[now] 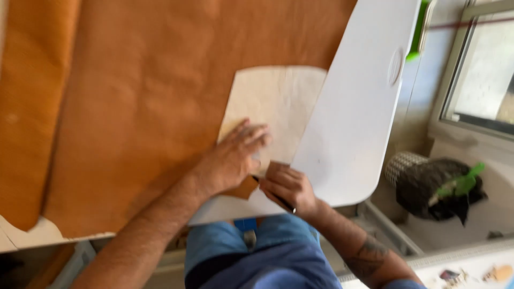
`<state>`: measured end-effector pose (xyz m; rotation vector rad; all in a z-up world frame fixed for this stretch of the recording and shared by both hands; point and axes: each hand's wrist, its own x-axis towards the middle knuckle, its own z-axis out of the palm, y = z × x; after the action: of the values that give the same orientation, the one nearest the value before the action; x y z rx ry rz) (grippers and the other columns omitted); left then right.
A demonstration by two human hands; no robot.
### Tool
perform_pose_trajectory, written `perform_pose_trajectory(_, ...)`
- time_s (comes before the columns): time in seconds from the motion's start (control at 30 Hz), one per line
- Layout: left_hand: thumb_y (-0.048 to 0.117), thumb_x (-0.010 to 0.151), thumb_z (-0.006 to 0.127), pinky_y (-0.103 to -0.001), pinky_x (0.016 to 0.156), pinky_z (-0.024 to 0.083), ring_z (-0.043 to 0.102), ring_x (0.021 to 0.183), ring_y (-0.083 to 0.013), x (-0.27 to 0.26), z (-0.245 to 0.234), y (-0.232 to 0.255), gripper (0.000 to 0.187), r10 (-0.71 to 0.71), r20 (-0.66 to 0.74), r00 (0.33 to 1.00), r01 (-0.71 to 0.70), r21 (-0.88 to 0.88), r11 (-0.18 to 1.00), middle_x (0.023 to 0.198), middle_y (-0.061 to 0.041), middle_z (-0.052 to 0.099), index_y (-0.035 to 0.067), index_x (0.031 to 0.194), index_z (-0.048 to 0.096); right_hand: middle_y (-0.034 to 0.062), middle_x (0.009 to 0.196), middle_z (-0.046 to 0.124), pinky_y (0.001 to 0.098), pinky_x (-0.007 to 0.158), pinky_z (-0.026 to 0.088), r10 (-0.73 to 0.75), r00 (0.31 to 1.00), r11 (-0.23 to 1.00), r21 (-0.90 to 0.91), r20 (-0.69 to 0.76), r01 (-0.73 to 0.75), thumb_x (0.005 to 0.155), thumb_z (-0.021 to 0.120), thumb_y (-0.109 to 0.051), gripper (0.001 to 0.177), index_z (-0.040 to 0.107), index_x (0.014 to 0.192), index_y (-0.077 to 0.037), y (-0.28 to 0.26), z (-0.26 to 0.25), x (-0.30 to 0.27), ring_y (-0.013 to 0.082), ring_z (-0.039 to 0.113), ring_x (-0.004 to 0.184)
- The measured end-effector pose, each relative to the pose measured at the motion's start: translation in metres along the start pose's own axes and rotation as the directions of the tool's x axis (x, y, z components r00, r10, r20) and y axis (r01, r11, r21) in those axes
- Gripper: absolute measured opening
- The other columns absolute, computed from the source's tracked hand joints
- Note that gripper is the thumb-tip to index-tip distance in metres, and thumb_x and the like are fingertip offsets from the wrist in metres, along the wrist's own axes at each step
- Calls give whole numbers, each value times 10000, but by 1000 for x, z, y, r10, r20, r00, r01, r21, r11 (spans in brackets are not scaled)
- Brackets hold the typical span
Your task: Tracing a pattern onto a piece of leather and cutting it out with scissors.
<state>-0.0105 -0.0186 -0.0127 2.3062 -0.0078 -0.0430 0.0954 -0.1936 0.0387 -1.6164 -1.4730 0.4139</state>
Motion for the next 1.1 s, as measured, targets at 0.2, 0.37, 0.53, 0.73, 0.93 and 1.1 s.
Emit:
perform_pose_trajectory(0.2, 175, 831, 764, -620, 1211, 321, 420, 1445, -341, 0, 11, 0, 41, 161, 57, 985, -170, 258, 951, 1408, -100, 552, 139, 840, 780, 134, 818, 669, 389, 555, 544, 59, 998, 998, -24, -18, -60, 953, 698, -65, 91, 756, 914, -6, 12, 16, -40, 301, 667, 671)
perform_pose_trajectory(0.37, 112, 810, 764, -633, 1213, 301, 408, 1461, -354, 2, -1, 9, 25, 164, 67, 984, -175, 245, 954, 1406, -124, 523, 118, 801, 742, 139, 792, 657, 380, 518, 517, 48, 999, 999, -8, -10, -48, 949, 691, -59, 97, 748, 911, 9, 12, 15, -42, 303, 650, 633)
perform_pose_trajectory(0.53, 121, 805, 777, -640, 1213, 288, 412, 1465, -360, 2, 4, 11, 34, 154, 56, 986, -164, 246, 955, 1411, -131, 533, 111, 796, 745, 128, 787, 660, 359, 497, 501, 65, 998, 997, -41, -16, -66, 917, 711, -36, 60, 752, 901, 5, 14, 15, -50, 280, 643, 606)
perform_pose_trajectory(0.73, 113, 810, 789, -667, 1206, 254, 418, 1451, -393, 2, 13, 15, 57, 141, 38, 989, -146, 303, 942, 1362, -174, 540, 91, 817, 737, 151, 731, 625, 356, 492, 494, 14, 998, 1000, 6, -56, -14, 942, 681, -33, 104, 733, 872, 26, 14, 11, -40, 298, 608, 560)
perform_pose_trajectory(0.93, 132, 812, 784, -707, 1198, 222, 397, 1466, -406, 3, 6, 19, 41, 133, 91, 987, -153, 268, 951, 1390, -171, 543, 124, 843, 760, 131, 700, 612, 341, 476, 489, 16, 998, 1000, -5, -58, -17, 905, 713, -26, 67, 730, 847, 5, 17, 8, -44, 270, 590, 522)
perform_pose_trajectory(1.1, 152, 821, 768, -761, 1171, 174, 328, 1503, -405, 1, -1, 24, 64, 176, 171, 969, -211, 218, 953, 1507, -179, 466, 162, 881, 789, 130, 703, 604, 352, 472, 491, 38, 997, 999, -18, -64, -39, 894, 708, -12, 66, 720, 831, 3, 16, 8, -46, 278, 589, 525)
